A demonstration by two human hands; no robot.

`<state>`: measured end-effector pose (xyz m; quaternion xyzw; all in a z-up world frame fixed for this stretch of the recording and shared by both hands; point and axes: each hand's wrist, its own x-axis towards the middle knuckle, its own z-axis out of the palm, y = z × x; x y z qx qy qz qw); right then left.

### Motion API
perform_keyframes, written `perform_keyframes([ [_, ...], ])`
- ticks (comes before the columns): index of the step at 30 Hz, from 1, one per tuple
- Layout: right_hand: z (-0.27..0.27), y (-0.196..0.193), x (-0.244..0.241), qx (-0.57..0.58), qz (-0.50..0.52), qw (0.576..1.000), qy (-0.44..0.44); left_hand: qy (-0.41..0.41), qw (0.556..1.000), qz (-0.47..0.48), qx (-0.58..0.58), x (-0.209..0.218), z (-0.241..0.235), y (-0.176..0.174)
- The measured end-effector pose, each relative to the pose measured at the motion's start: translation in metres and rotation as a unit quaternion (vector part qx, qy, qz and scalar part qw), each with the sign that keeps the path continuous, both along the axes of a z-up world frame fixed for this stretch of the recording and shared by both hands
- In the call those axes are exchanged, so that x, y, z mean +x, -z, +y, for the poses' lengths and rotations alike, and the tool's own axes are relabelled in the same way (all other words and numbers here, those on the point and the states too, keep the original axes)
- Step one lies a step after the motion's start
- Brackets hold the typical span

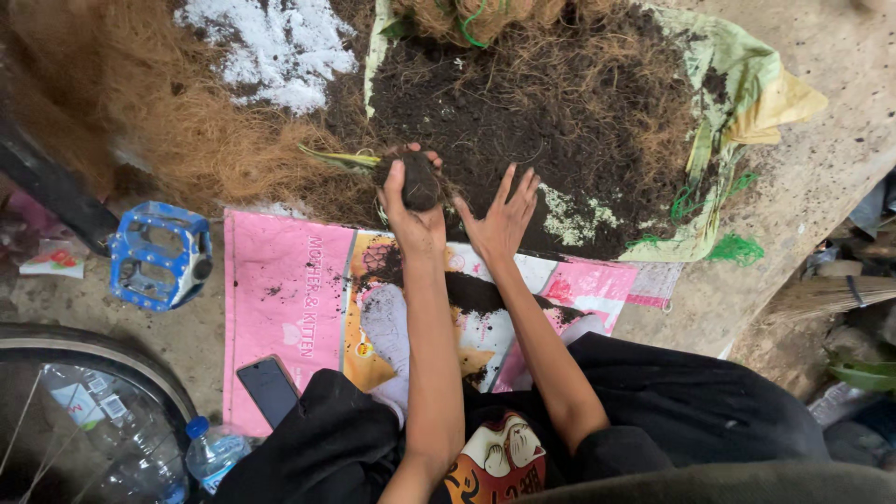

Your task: The person sits on the floor and repeatedly wraps small plant cuttings with soil using both hands. They pick up soil, form a ball around each cutting, and place the wrapped units back onto a pile on a pink sack.

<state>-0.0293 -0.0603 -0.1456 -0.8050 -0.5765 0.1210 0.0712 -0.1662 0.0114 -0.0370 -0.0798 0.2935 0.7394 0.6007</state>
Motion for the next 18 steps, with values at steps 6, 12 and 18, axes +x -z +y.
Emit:
perform_keyframes([
  [6, 0.044, 0.004, -0.013, 0.050, -0.004, 0.995, -0.085, 0.039, 0.997, 0.035, -0.055, -0.017, 0.001, 0.005],
  [12, 0.073, 0.014, -0.030, 0.069, 0.058, 0.966, -0.243, 0.029, 0.992, 0.069, -0.105, -0.022, 0.001, 0.002],
  [18, 0.066, 0.047, -0.029, 0.084, 0.203, 0.939, -0.263, 0.070, 0.997, -0.001, -0.043, -0.021, 0.000, 0.004],
])
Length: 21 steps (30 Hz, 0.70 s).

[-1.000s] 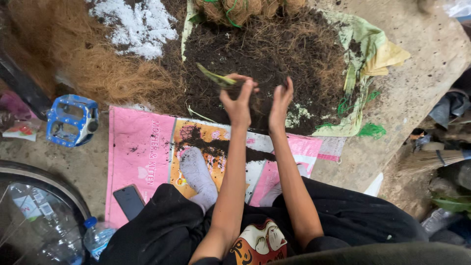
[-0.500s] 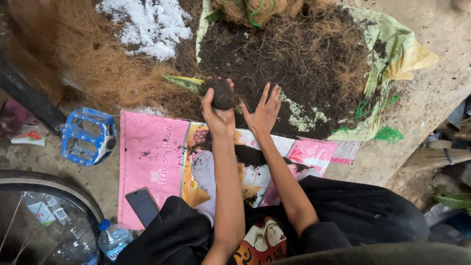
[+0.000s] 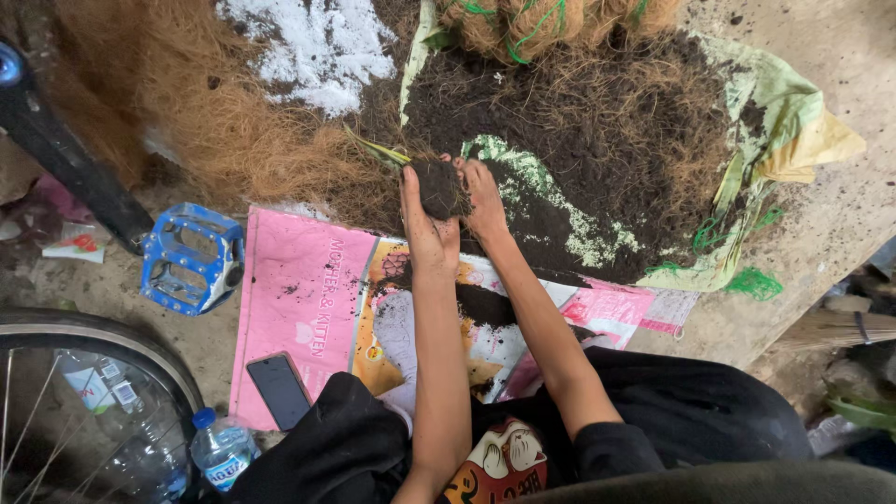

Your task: The person sits on the floor and repeatedly wraps small plant cuttings with soil using both hands. They pick up soil, form a ball around each cutting, and place the wrapped units back onto a pile on a pink sack.

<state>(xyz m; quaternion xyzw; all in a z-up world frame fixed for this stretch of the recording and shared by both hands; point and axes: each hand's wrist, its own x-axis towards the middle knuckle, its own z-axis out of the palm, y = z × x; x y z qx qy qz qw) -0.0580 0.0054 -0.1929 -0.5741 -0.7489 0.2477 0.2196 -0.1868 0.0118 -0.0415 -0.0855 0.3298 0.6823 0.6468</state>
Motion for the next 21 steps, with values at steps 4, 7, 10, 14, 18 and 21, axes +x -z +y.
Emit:
perform_keyframes([
  [4, -0.020, 0.000, 0.014, -0.144, 0.170, 0.972, 0.070, 0.032, 0.999, -0.011, -0.028, 0.006, 0.005, -0.007],
  [7, -0.026, -0.012, 0.033, -0.016, -0.104, 0.994, 0.013, 0.053, 0.998, 0.027, -0.029, 0.015, 0.004, -0.016],
  [10, -0.031, -0.032, 0.054, 0.059, 0.025, 0.979, 0.191, 0.112, 0.989, 0.085, -0.033, 0.024, -0.001, -0.024],
  [14, -0.011, -0.074, 0.106, 0.056, 0.182, 0.930, 0.314, 0.206, 0.978, 0.031, -0.008, 0.044, 0.004, -0.029],
  [18, 0.000, -0.134, 0.145, 0.031, 0.332, 0.867, 0.370, 0.259, 0.962, -0.043, 0.078, 0.079, 0.002, -0.031],
  [21, -0.001, -0.187, 0.153, 0.032, 0.376, 0.858, 0.348, 0.308, 0.950, 0.006, 0.055, 0.115, -0.002, -0.028],
])
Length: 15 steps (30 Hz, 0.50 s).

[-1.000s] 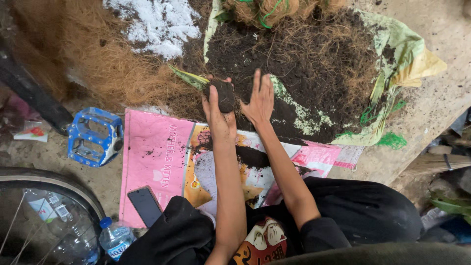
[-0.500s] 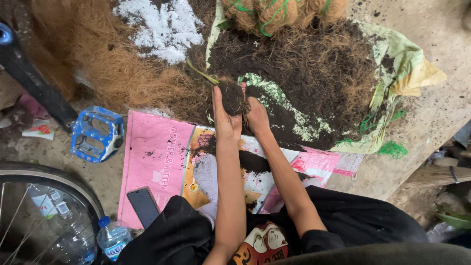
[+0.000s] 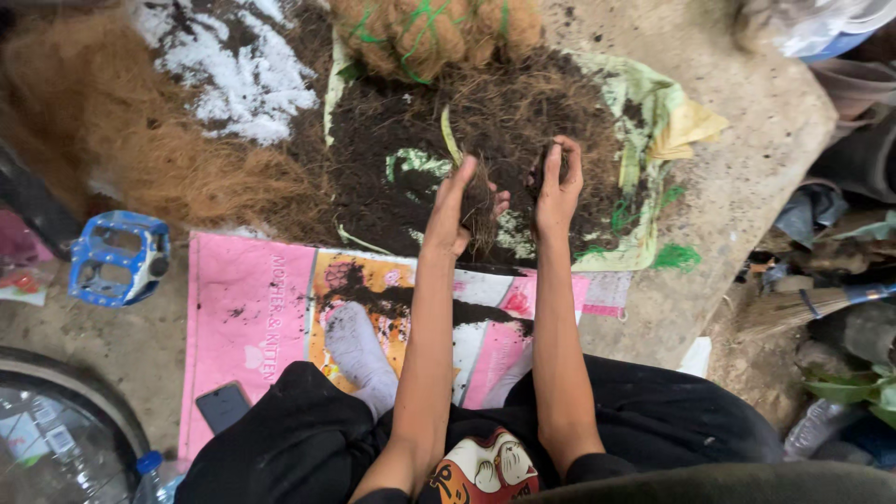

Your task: The person sits on the floor and repeatedly wraps small plant cuttings with soil using both hands. They pick up soil, form a ball around each cutting, and place the wrapped units back onto a pile on a pink sack.

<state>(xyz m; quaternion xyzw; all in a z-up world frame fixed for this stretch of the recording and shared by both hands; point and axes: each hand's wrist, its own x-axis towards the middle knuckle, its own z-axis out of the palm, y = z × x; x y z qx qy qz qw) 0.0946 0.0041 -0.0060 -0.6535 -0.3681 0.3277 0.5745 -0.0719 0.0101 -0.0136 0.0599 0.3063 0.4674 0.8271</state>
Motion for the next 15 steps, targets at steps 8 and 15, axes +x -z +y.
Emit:
perform_keyframes([
  [8, -0.020, -0.088, -0.025, 0.064, -0.012, 0.992, -0.110, 0.028, 0.999, 0.010, -0.017, 0.077, -0.020, -0.001],
  [15, -0.027, -0.110, -0.011, 0.023, -0.071, 0.989, -0.131, 0.023, 0.992, -0.120, -0.042, 0.095, -0.025, 0.002],
])
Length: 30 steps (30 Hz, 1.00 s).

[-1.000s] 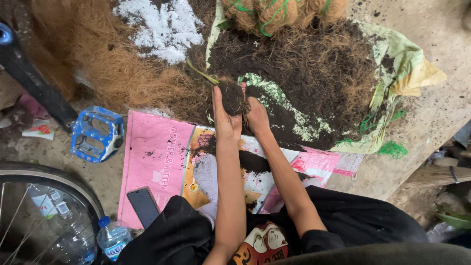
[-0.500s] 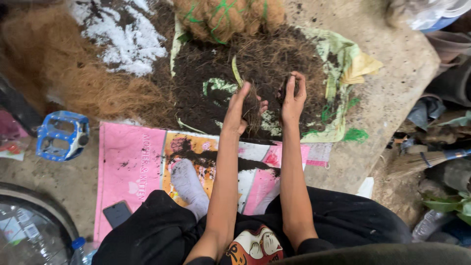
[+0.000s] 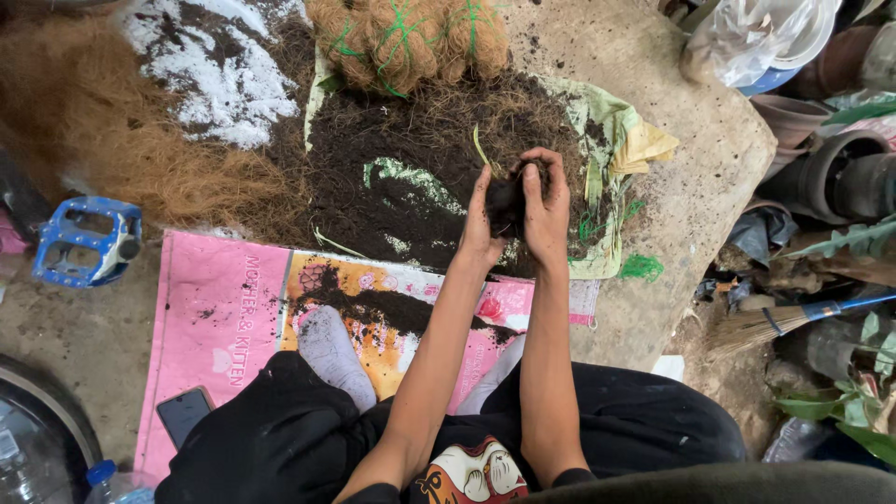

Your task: The person sits on the floor and repeatedly wraps small plant cuttings with soil using both hands. They pick up soil, form a ball around each cutting, and place the wrapped units back onto a pile on a pink sack.

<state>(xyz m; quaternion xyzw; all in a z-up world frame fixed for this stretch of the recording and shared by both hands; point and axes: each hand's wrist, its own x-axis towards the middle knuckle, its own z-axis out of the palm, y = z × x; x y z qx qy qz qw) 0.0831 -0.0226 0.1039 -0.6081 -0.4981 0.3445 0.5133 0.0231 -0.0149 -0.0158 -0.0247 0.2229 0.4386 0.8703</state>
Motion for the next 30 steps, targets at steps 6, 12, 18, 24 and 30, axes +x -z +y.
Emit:
perform_keyframes([
  [6, -0.007, -0.008, 0.009, -0.001, 0.074, 0.997, -0.019, -0.022, 0.999, -0.024, -0.002, 0.011, 0.000, 0.014],
  [12, -0.010, -0.007, 0.018, 0.003, 0.067, 0.998, -0.015, -0.027, 0.999, -0.041, -0.011, 0.007, 0.000, 0.004],
  [18, -0.016, -0.005, 0.044, -0.062, -0.273, 0.960, -0.012, -0.077, 0.995, -0.035, 0.043, -0.004, 0.001, -0.019],
  [24, -0.015, 0.003, 0.039, -0.127, -0.114, 0.982, -0.084, -0.064, 0.978, 0.186, 0.063, -0.008, 0.002, -0.028],
  [30, -0.009, 0.029, -0.005, -0.092, 0.203, 0.975, 0.013, -0.117, 0.891, 0.371, 0.233, -0.010, -0.005, -0.042],
])
